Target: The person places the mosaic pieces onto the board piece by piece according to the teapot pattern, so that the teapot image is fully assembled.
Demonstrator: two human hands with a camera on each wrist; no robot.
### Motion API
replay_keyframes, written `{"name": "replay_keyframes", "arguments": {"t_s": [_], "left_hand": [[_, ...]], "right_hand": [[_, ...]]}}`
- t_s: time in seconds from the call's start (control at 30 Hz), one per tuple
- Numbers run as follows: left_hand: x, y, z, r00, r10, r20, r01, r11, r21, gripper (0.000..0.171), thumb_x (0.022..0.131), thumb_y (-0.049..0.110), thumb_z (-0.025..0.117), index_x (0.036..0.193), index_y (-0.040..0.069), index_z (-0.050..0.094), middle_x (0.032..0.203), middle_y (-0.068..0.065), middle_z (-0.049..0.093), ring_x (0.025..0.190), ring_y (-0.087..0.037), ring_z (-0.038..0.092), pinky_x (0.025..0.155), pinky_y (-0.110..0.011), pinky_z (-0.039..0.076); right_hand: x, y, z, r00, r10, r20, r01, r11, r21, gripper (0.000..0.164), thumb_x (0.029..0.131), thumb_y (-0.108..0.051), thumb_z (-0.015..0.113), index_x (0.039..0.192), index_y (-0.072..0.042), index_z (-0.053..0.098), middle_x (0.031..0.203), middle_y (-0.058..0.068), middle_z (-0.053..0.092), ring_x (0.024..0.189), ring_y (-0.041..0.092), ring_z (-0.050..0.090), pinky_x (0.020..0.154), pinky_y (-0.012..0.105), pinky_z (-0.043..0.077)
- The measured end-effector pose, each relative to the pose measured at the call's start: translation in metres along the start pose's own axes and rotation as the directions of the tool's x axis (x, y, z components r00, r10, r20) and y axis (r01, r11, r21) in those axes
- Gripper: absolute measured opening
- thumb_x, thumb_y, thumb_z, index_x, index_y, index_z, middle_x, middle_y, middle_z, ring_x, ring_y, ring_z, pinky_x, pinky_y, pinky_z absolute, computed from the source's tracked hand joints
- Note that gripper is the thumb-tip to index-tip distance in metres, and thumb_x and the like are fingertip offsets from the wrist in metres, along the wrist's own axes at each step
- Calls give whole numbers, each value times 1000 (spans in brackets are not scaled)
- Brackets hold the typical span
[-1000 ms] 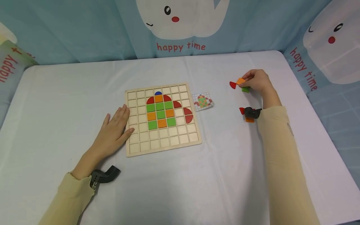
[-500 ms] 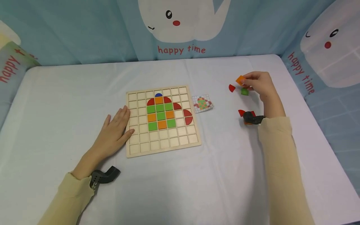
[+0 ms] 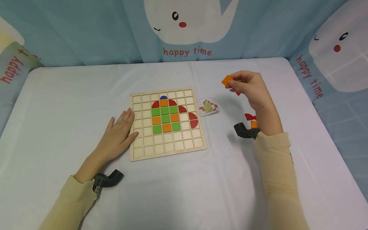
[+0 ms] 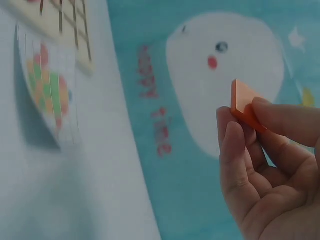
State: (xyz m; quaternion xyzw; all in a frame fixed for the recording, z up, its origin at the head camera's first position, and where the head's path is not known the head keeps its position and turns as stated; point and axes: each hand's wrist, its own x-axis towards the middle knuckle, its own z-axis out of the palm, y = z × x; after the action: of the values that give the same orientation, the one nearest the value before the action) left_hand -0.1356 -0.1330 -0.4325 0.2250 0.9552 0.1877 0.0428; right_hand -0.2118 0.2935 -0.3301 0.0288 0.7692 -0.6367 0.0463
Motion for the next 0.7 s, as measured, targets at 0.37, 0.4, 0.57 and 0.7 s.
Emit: {"name": "replay_keyframes", "arguments": {"t_s": [0.37,0.4,0.57,0.7], "left_hand": [[0,1,1,1000,-7,5,7,1000,1,72,99,39,43,151,1,10,157,-13,6,144,-27,5,111,-53,-1],[0,1,1,1000,-8,6,8,1000,1,72,99,39,43,151,1,10,157,-13,6,144,-27,5,111,-53,-2],[1,1,1,1000,-3,5,2,1000,4,71,99,39,42,151,1,10,157,-13,5,144,-27,5,111,-53,-2],[2,1,0,1000,-7,8,7,1000,6,71,99,38,42,151,0,10,157,-13,5,144,-27,5,111,-53,-2]], "right_hand": [[-13,0,47,972,-154,175,134,984,119,12,88,3,60,95,0,69,91,6,69,81,21,65,75,24,52],[-14,1,49,970,-157,187,132,982,138,12,88,4,60,95,0,69,91,7,69,80,21,65,75,24,52],[-15,5,55,964,-163,212,128,977,169,15,88,7,58,94,-1,70,90,7,69,77,19,66,73,26,53],[-14,7,60,965,-149,216,114,979,169,15,87,8,59,94,-1,70,89,7,68,76,19,65,72,26,53]]}}
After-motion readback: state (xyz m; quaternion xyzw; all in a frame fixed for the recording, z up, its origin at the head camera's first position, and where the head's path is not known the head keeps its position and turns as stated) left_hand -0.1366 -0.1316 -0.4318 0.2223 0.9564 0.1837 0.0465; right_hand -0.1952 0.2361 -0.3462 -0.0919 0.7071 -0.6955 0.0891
